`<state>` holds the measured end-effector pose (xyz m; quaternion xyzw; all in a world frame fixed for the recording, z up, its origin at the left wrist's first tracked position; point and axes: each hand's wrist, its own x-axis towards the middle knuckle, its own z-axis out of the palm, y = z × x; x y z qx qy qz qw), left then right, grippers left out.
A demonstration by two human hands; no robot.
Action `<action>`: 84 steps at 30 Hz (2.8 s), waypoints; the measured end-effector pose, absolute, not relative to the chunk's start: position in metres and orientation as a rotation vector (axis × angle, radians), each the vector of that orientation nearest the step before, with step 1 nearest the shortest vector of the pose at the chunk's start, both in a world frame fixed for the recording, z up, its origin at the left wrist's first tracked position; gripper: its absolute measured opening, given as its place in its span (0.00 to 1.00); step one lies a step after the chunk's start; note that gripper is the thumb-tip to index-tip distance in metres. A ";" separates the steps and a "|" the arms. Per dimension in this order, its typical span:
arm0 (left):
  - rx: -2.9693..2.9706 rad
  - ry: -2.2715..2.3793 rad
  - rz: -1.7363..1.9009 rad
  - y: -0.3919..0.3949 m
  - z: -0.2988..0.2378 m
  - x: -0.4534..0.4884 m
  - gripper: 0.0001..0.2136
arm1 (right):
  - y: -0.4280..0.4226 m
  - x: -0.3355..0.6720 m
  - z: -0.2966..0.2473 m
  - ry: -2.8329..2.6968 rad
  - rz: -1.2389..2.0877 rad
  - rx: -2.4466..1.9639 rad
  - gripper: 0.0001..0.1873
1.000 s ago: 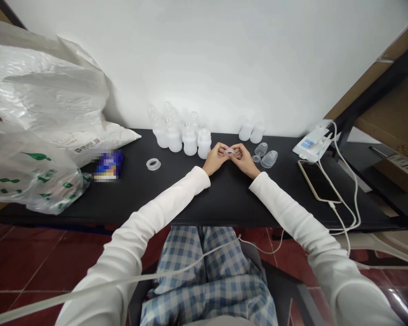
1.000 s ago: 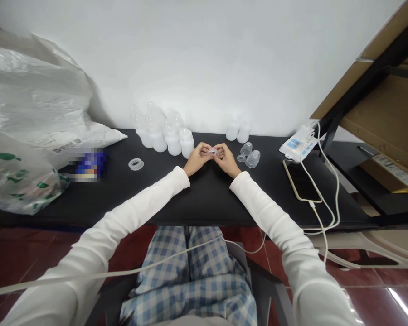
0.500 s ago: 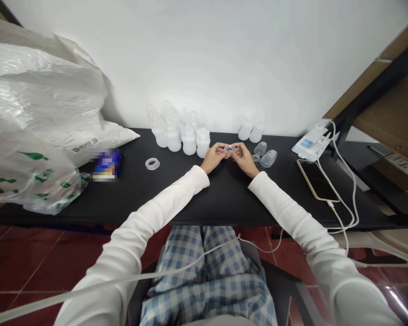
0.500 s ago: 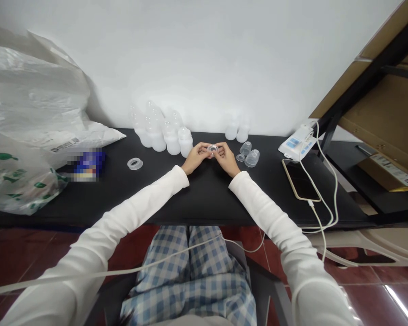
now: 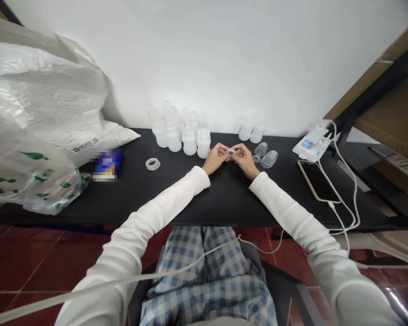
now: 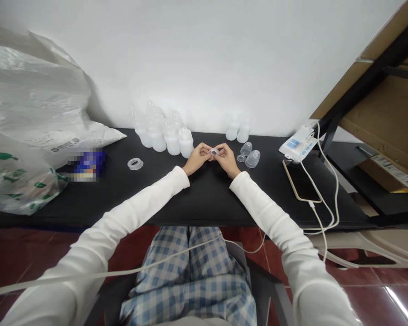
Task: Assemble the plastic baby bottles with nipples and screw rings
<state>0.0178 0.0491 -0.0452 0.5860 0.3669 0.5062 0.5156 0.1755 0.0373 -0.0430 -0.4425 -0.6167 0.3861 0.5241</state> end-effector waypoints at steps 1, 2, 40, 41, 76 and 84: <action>1.415 0.873 1.209 0.049 -0.045 0.017 0.09 | 0.037 0.176 -0.043 -1.470 0.909 -1.067 0.25; 1.420 0.861 1.199 0.049 -0.045 0.017 0.09 | 0.038 0.176 -0.044 -1.465 0.895 -1.074 0.25; 1.490 0.923 1.229 0.042 -0.039 0.017 0.12 | 0.034 0.166 -0.041 -1.540 0.746 -1.040 0.26; 1.482 0.923 1.222 0.042 -0.039 0.017 0.11 | 0.034 0.166 -0.041 -1.541 0.727 -1.052 0.26; 1.527 0.688 1.288 0.045 -0.045 0.022 0.21 | 0.046 0.185 -0.031 -1.375 1.058 -1.061 0.32; 1.529 1.025 1.359 0.098 -0.048 0.072 0.27 | 0.034 0.201 -0.010 -1.347 0.043 -1.196 0.16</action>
